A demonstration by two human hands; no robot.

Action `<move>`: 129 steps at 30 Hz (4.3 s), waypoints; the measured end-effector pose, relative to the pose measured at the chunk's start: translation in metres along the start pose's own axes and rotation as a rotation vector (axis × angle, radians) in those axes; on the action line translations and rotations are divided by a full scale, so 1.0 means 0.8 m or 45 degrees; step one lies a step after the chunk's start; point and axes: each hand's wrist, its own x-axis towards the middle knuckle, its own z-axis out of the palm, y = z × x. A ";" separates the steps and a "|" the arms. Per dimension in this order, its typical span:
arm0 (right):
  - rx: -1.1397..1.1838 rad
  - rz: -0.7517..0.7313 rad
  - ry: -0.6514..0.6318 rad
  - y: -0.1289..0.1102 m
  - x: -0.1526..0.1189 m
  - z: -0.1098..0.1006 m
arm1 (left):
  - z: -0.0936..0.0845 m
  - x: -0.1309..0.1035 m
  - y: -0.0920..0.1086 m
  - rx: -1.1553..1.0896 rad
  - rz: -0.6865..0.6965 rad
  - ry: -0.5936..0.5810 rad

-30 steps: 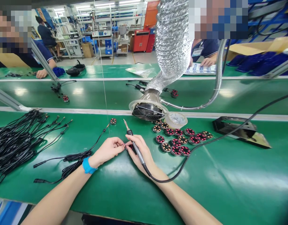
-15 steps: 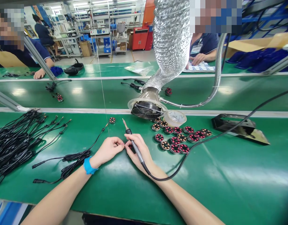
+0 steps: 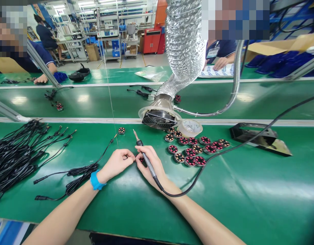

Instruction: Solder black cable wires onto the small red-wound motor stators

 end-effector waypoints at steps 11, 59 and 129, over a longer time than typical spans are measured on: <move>-0.031 0.010 0.020 0.003 -0.002 0.002 | 0.002 0.001 -0.003 0.053 0.020 0.015; -0.194 -0.176 -0.053 0.004 -0.014 -0.004 | -0.010 -0.001 0.001 -0.059 -0.303 -0.198; -0.485 -0.283 0.371 0.000 -0.014 -0.034 | -0.062 0.344 0.096 1.589 0.227 0.192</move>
